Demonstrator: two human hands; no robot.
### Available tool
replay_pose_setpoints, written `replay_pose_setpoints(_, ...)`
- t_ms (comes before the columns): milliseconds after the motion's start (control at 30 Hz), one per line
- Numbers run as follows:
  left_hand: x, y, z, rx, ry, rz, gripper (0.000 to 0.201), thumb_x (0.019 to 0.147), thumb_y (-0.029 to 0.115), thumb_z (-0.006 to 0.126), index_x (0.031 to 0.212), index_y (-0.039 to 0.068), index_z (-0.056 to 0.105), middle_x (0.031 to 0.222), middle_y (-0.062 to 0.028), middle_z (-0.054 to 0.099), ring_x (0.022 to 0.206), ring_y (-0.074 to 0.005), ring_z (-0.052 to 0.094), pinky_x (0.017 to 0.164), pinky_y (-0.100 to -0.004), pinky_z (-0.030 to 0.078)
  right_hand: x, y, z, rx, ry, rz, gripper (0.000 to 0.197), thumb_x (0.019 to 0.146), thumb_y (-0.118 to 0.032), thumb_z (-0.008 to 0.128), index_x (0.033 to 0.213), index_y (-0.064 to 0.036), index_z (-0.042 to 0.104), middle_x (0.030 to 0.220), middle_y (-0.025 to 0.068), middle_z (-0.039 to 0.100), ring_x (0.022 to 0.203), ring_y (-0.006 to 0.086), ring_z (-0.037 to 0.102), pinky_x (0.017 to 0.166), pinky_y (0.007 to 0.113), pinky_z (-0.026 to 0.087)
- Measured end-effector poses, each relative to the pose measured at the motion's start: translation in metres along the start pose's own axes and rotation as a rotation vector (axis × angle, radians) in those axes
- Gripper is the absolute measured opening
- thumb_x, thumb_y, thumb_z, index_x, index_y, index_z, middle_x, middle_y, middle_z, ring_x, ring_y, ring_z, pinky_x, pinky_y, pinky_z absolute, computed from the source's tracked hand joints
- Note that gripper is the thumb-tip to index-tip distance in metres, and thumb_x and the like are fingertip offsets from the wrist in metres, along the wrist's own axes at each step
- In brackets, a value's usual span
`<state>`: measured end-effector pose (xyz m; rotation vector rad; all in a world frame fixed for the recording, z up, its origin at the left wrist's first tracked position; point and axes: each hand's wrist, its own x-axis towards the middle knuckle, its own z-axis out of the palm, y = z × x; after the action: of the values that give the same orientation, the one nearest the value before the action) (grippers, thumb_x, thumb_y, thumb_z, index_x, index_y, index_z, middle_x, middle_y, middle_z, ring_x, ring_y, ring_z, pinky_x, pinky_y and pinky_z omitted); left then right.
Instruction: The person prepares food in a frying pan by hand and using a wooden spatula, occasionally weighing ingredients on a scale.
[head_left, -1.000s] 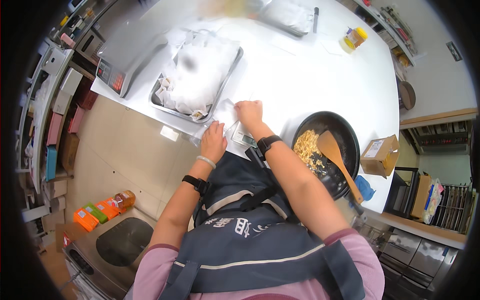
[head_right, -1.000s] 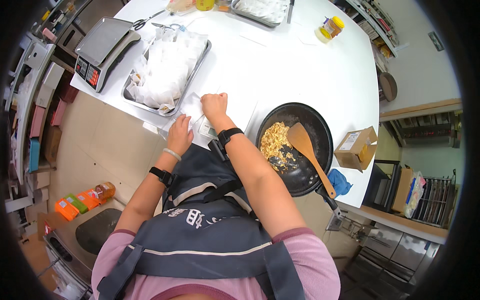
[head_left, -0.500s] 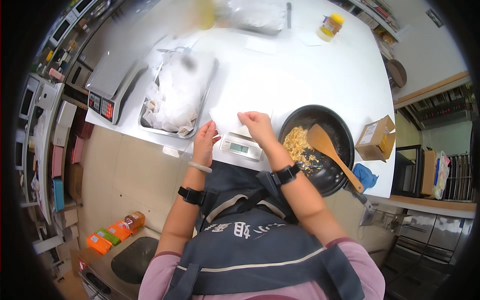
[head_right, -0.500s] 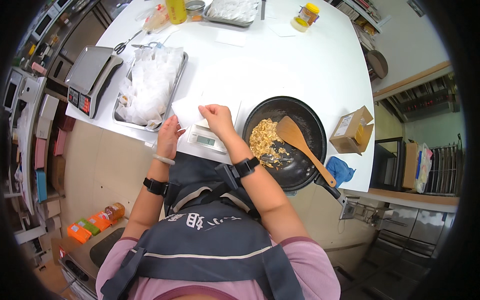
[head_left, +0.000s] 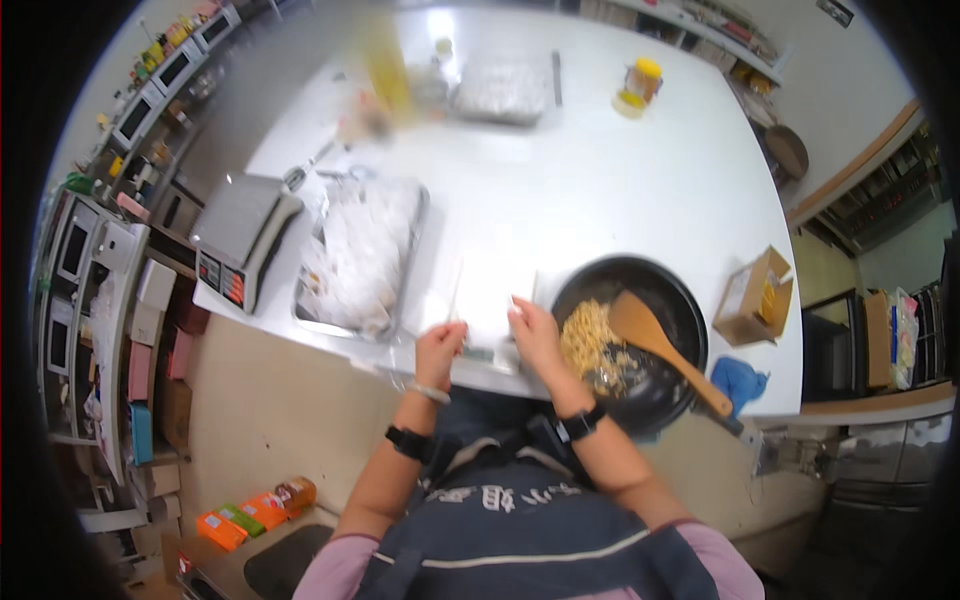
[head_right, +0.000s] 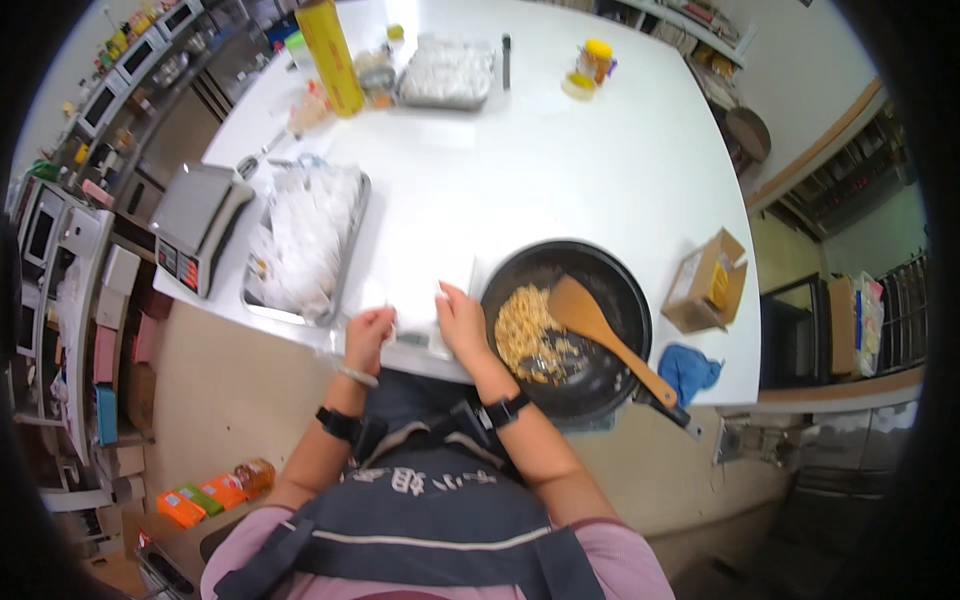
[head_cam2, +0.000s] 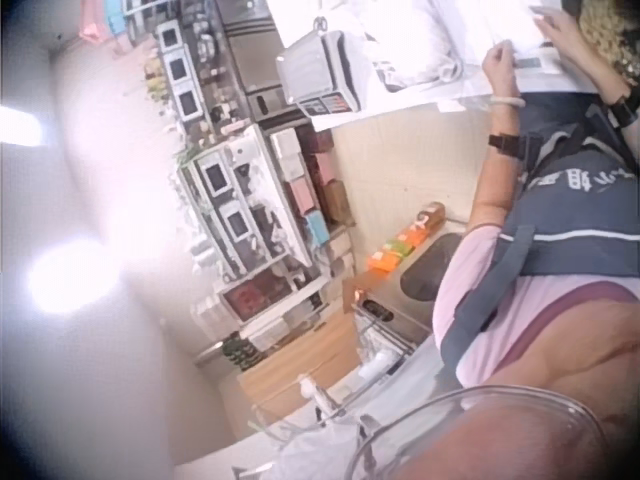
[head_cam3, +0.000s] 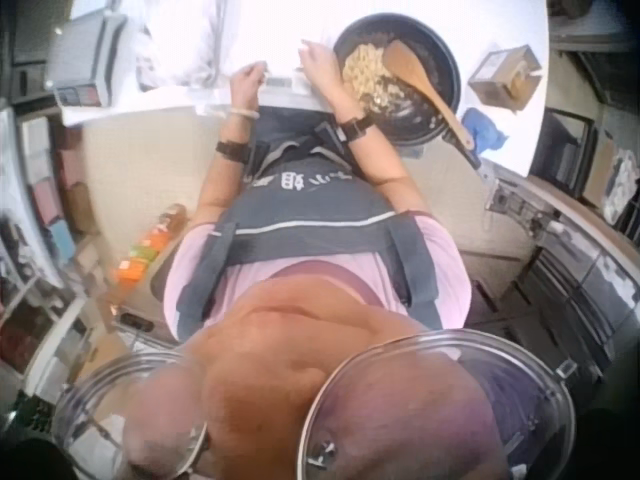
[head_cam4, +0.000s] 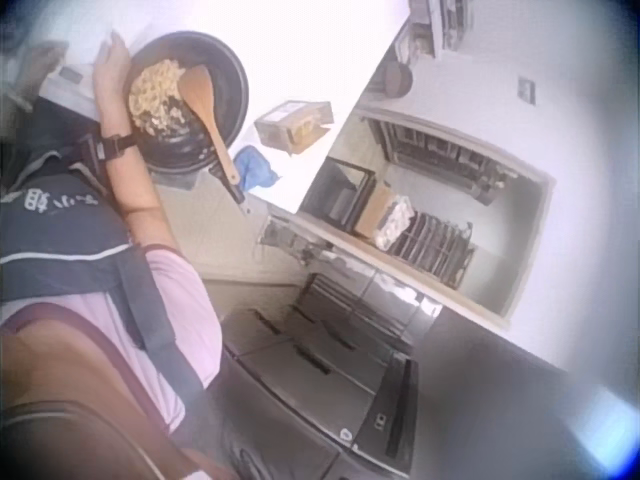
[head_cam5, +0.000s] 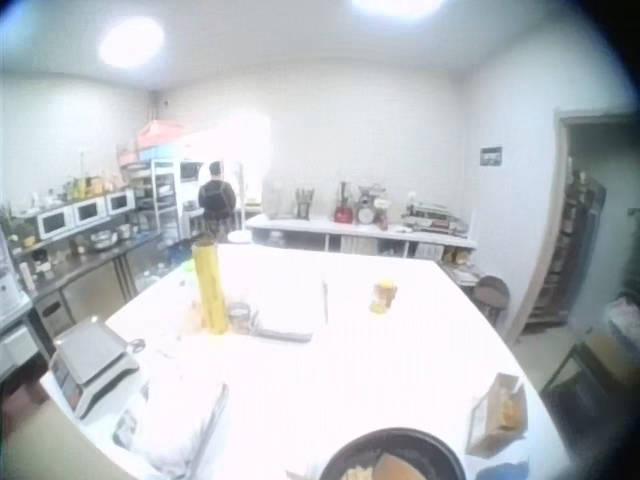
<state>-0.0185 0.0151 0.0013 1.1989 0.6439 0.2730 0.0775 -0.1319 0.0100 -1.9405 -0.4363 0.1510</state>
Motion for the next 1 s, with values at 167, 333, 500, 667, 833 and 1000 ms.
replay_pose_setpoints(167, -0.001, -0.019, -0.01, -0.053, 0.009, -0.047, 0.014, 0.082, 0.013, 0.065, 0.082, -0.001, 0.065, 0.064, 0.0008, 0.056, 0.054, -0.0056, 0.047, 0.051, -0.0197, 0.036, -0.012, -0.002, 0.004, 0.005, -0.047, 0.035, 0.03, 0.086, -0.019, 0.051, 0.113, -0.0064, 0.058, 0.079, 0.02, 0.063, 0.076, 0.0356, 0.062, 0.066, 0.041, 0.048)
replay_pose_setpoints(333, 0.001, -0.013, -0.007, -0.111, -0.021, -0.087, 0.011, 0.083, 0.012, 0.065, 0.081, 0.001, 0.064, 0.065, 0.0015, 0.056, 0.054, -0.0052, 0.046, 0.05, -0.0184, 0.035, -0.01, -0.01, 0.002, -0.017, -0.027, 0.075, 0.031, 0.087, -0.019, 0.049, 0.113, -0.0065, 0.057, 0.08, 0.0201, 0.064, 0.075, 0.037, 0.062, 0.066, 0.042, 0.048)
replay_pose_setpoints(500, 0.009, -0.004, -0.001, -0.119, -0.034, -0.046, 0.011, 0.083, 0.012, 0.065, 0.079, 0.001, 0.064, 0.064, 0.0011, 0.056, 0.053, -0.0052, 0.047, 0.05, -0.0181, 0.035, 0.0, -0.024, -0.005, -0.062, -0.026, 0.076, 0.031, 0.087, -0.02, 0.049, 0.116, -0.0096, 0.057, 0.076, 0.0169, 0.064, 0.071, 0.034, 0.063, 0.064, 0.039, 0.048)
replay_pose_setpoints(667, 0.009, 0.003, 0.001, -0.149, -0.048, -0.066, 0.011, 0.083, 0.011, 0.065, 0.078, 0.001, 0.063, 0.063, 0.001, 0.055, 0.053, -0.0053, 0.047, 0.05, -0.0178, 0.035, 0.002, -0.024, -0.007, -0.02, 0.013, 0.06, 0.026, 0.085, -0.023, 0.057, 0.107, -0.0114, 0.065, 0.072, 0.0129, 0.066, 0.065, 0.026, 0.064, 0.06, 0.033, 0.049)
replay_pose_setpoints(833, -0.001, -0.003, 0.002, -0.183, -0.064, -0.101, 0.009, 0.083, 0.009, 0.064, 0.083, 0.001, 0.062, 0.065, 0.0005, 0.056, 0.054, -0.0058, 0.047, 0.05, -0.0185, 0.035, -0.01, -0.029, -0.013, 0.144, 0.115, 0.095, 0.02, 0.081, -0.021, 0.066, 0.092, -0.0049, 0.069, 0.069, 0.0125, 0.066, 0.06, 0.0166, 0.064, 0.056, 0.026, 0.047)
replay_pose_setpoints(1000, 0.004, -0.016, -0.002, -0.228, 0.156, -0.051, 0.011, 0.082, 0.012, 0.065, 0.077, 0.003, 0.062, 0.061, 0.0013, 0.054, 0.052, -0.0068, 0.046, 0.048, -0.0196, 0.033, -0.008, -0.007, -0.011, 0.317, 0.28, 0.076, 0.023, 0.082, -0.016, 0.066, 0.092, 0.0047, 0.065, 0.071, 0.0104, 0.066, 0.061, 0.01, 0.059, 0.059, 0.025, 0.047)
